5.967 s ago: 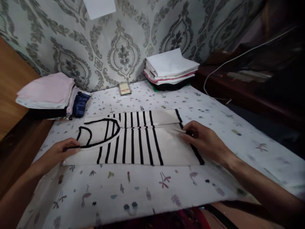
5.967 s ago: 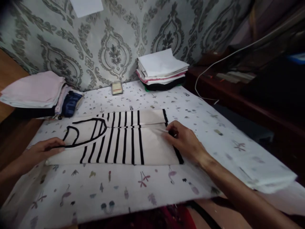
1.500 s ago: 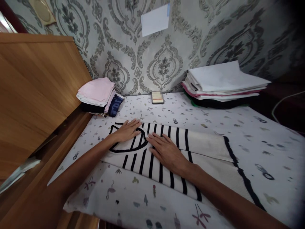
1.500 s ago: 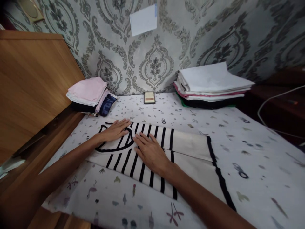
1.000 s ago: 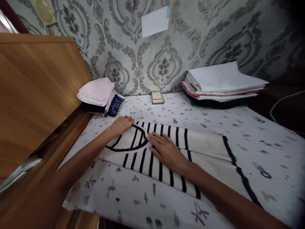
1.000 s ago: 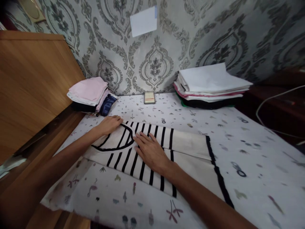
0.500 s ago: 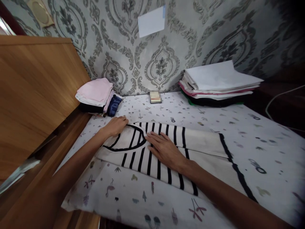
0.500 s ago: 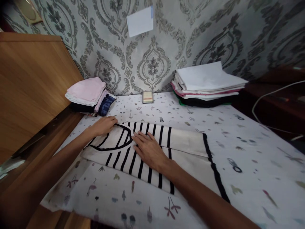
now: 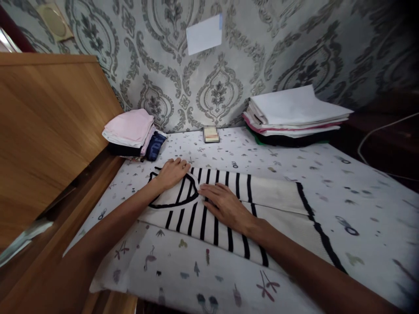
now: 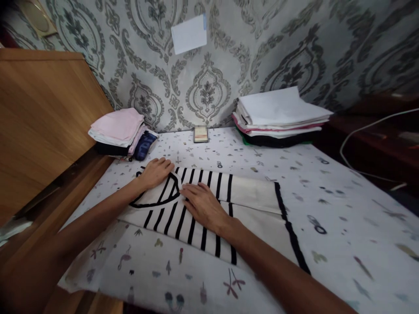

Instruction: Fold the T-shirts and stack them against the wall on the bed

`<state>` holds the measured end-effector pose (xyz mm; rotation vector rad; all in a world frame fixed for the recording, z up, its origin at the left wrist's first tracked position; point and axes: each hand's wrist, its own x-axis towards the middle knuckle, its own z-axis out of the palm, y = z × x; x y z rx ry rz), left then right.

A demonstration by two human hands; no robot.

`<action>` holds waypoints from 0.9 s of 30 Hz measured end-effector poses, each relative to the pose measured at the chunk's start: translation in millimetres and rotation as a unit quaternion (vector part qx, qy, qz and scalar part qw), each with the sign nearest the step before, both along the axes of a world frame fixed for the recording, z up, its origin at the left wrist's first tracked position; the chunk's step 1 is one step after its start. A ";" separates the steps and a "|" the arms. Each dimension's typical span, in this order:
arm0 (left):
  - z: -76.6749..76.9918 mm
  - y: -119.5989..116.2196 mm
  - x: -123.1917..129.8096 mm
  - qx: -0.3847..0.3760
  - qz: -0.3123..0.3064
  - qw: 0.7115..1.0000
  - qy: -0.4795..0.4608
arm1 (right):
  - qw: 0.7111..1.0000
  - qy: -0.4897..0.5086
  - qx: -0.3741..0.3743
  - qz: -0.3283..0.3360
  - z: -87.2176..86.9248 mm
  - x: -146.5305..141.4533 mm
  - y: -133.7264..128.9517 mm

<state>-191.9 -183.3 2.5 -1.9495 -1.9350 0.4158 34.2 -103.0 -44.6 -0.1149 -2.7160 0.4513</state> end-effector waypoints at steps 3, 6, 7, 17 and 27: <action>-0.7 4.3 -3.4 0.003 0.020 1.000 0.022 | 1.000 -0.001 -0.001 -0.002 -0.7 0.1 0.2; -2.0 1.0 -10.0 0.014 0.051 0.998 0.030 | 1.000 0.002 -0.002 -0.002 -0.5 0.4 0.2; -2.4 -1.1 -12.8 0.014 0.060 0.998 0.031 | 1.000 0.003 -0.002 -0.001 -0.5 0.5 0.2; 0.6 -30.7 -44.7 -0.044 0.094 0.995 0.012 | 1.000 0.009 -0.002 0.001 -0.4 1.5 0.1; -1.5 -26.4 -0.3 -0.031 0.125 0.955 -0.267 | 1.000 0.016 0.012 0.004 -2.6 0.8 0.3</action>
